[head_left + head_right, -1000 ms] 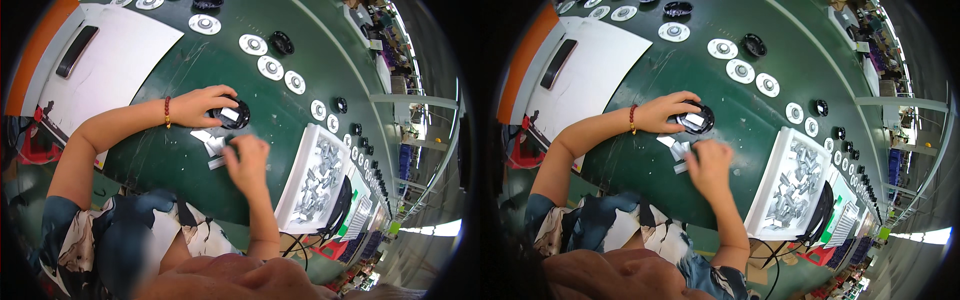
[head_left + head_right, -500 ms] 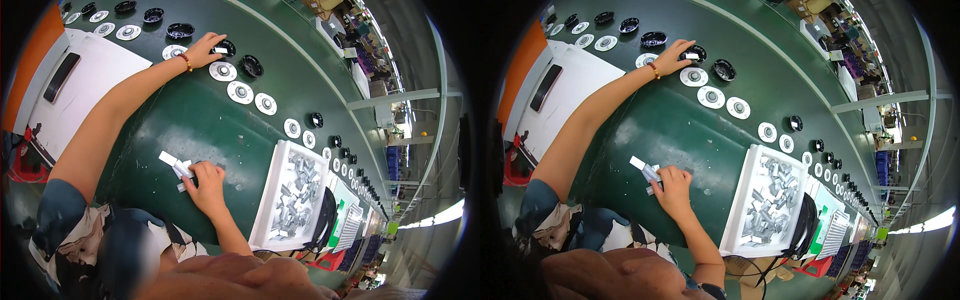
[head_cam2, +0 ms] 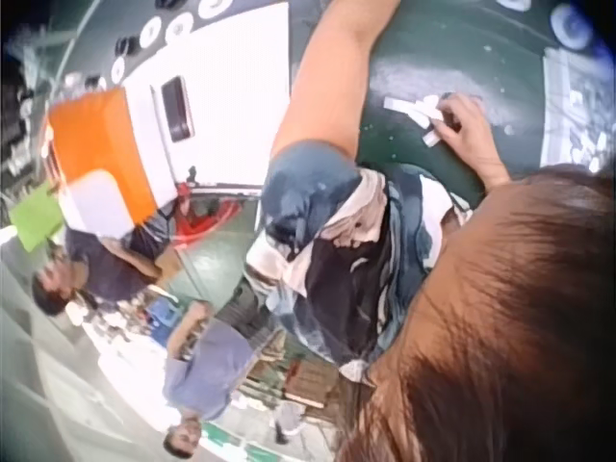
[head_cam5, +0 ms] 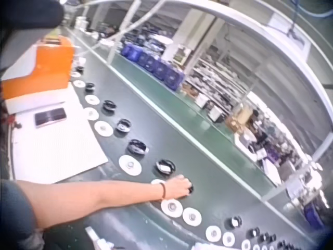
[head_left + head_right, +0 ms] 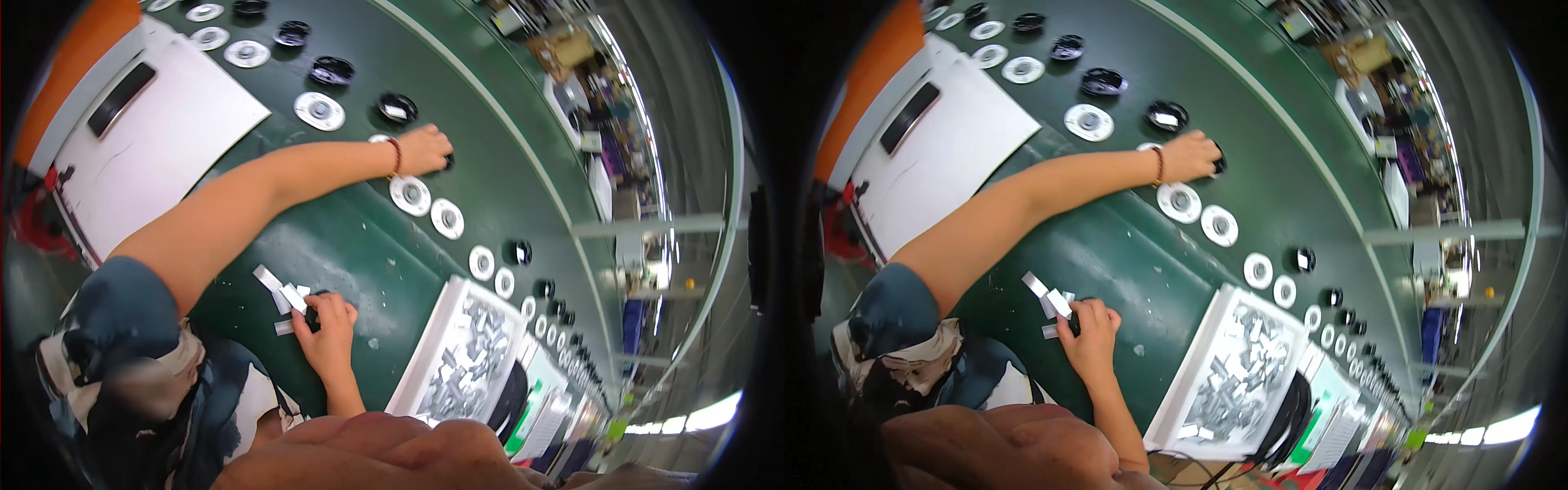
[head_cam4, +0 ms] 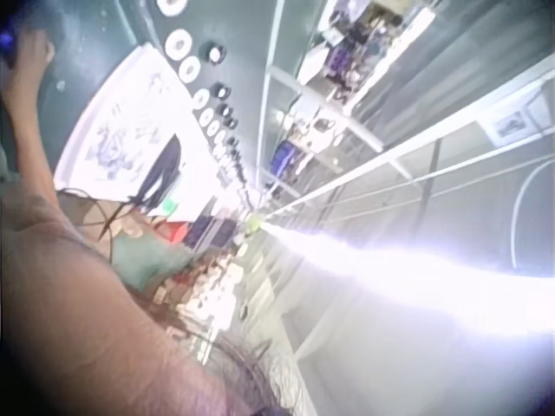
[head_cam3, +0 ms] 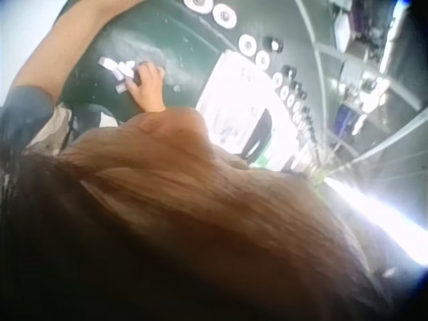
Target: Manually assemble components into a circular plastic casing at a production line station.
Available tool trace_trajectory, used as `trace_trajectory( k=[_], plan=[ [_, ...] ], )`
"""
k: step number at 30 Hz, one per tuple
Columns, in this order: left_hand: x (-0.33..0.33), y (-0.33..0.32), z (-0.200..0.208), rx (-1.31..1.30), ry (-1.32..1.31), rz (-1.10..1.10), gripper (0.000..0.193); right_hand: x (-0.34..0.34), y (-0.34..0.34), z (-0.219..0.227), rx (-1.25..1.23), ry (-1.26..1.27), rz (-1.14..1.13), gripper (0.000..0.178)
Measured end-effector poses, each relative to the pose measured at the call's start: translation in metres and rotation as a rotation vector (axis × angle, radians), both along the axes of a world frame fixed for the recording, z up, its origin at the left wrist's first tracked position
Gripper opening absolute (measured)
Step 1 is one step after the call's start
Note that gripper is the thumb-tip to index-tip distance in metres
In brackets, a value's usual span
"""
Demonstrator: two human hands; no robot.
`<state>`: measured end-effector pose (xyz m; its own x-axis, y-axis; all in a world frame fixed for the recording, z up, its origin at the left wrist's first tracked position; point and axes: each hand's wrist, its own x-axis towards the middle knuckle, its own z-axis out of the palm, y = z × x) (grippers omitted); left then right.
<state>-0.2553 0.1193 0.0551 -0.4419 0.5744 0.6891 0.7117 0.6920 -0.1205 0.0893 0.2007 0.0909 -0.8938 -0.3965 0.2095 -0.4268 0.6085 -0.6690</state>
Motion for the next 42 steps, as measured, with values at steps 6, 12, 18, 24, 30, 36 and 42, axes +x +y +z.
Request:
trace_trajectory(
  k=[6, 12, 18, 24, 30, 36, 42],
  plan=[
    [0.049, -0.010, 0.028, 0.091, 0.020, -0.277, 0.003, 0.013, 0.016, -0.001, 0.029, -0.067, -0.125, 0.025],
    [0.165, -0.144, 0.025, -0.037, -0.114, -0.511, 0.009, 0.008, 0.012, 0.002, -0.055, -0.171, -0.047, 0.019],
    [0.199, -0.202, 0.023, -0.004, -0.235, -0.406, 0.016, -0.010, 0.027, 0.020, -0.333, -0.389, -0.148, 0.016],
    [0.257, -0.180, 0.018, 0.373, -0.616, -0.156, 0.050, -0.033, 0.023, 0.040, -0.156, -0.185, -0.171, 0.018],
    [0.257, -0.164, 0.008, 0.374, -0.674, -0.204, 0.036, -0.075, 0.004, 0.037, 0.027, -0.028, -0.074, 0.021],
    [0.251, -0.173, 0.009, 0.362, -0.862, -0.402, 0.021, -0.088, -0.009, 0.041, 0.216, 0.019, 0.089, 0.022],
    [0.247, -0.174, 0.009, 0.355, -0.874, -0.447, 0.016, -0.095, -0.018, 0.033, 0.298, 0.077, 0.153, 0.023]
  ],
)
